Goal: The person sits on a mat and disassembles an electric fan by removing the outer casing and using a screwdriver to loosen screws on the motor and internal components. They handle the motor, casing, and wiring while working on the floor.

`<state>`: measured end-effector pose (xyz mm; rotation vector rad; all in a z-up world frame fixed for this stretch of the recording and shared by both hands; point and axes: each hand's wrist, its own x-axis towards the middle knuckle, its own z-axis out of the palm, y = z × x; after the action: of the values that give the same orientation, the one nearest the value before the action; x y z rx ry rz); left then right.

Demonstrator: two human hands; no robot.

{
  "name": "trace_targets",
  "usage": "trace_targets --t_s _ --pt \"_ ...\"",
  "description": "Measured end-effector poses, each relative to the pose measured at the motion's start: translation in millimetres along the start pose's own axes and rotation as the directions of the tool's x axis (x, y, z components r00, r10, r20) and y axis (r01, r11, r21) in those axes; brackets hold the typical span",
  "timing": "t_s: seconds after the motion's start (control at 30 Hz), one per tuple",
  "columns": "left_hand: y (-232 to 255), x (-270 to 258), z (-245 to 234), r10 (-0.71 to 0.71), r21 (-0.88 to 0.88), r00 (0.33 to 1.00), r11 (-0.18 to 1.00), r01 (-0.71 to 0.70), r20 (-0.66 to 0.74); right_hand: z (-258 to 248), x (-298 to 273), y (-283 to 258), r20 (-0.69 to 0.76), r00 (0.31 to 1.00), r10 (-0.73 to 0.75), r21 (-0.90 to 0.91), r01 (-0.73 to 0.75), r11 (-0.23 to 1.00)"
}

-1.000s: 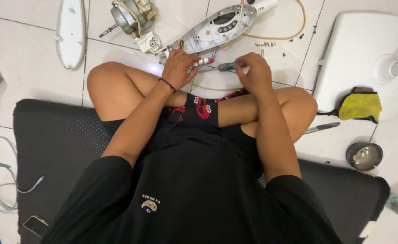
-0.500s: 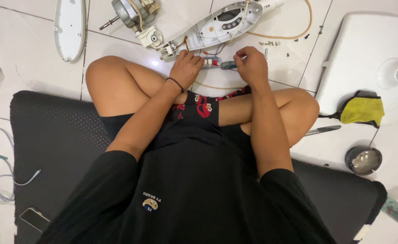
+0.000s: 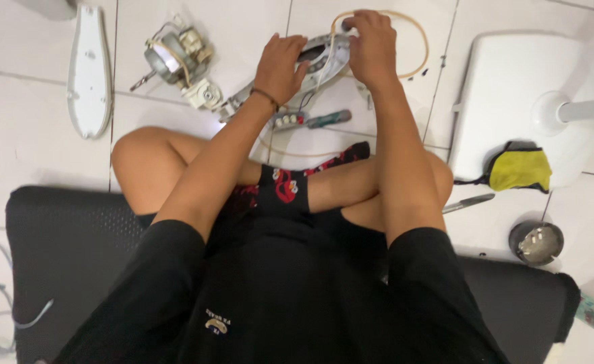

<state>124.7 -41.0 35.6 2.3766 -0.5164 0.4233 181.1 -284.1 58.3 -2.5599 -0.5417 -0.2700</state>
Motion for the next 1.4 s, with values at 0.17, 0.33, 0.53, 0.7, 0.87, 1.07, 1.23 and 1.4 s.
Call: trace_targets --t_s 0.17,0.33,0.53,0.7,0.87,1.07,1.23,1.4 --pt "-19 60 59 -0.203 0.152 0.934 0.975 0.164 0.294 3 52 19 0.258 0.942 -0.213 -0.149 0.257 0.955" --pt "-32 55 91 -0.365 0.199 0.870 0.928 0.314 0.332 11 83 18 0.623 0.781 -0.039 -0.200 0.208 0.958" --pt "-35 44 94 -0.434 0.204 0.858 0.898 0.389 0.275 24 99 19 0.729 0.681 -0.074 -0.022 0.131 0.991" --pt "-33 46 95 -0.441 0.213 0.849 0.895 0.392 0.291 23 104 12 0.793 0.609 0.020 -0.090 0.085 0.992" --pt "-35 42 95 -0.383 0.203 0.891 0.919 0.339 0.245 20 106 3 0.777 0.629 0.021 -0.100 0.091 0.991" --pt "-34 40 95 -0.317 0.195 0.918 0.942 0.274 0.240 22 101 13 0.743 0.669 -0.001 -0.087 0.098 0.991" --pt "-27 37 93 -0.242 0.169 0.946 0.963 0.208 0.215 15 123 16 0.855 0.516 0.041 -0.002 -0.075 0.997" --pt "-33 46 89 -0.357 0.188 0.899 0.930 0.317 0.253 -30 150 -8 0.822 0.570 0.005 0.046 -0.075 0.996"
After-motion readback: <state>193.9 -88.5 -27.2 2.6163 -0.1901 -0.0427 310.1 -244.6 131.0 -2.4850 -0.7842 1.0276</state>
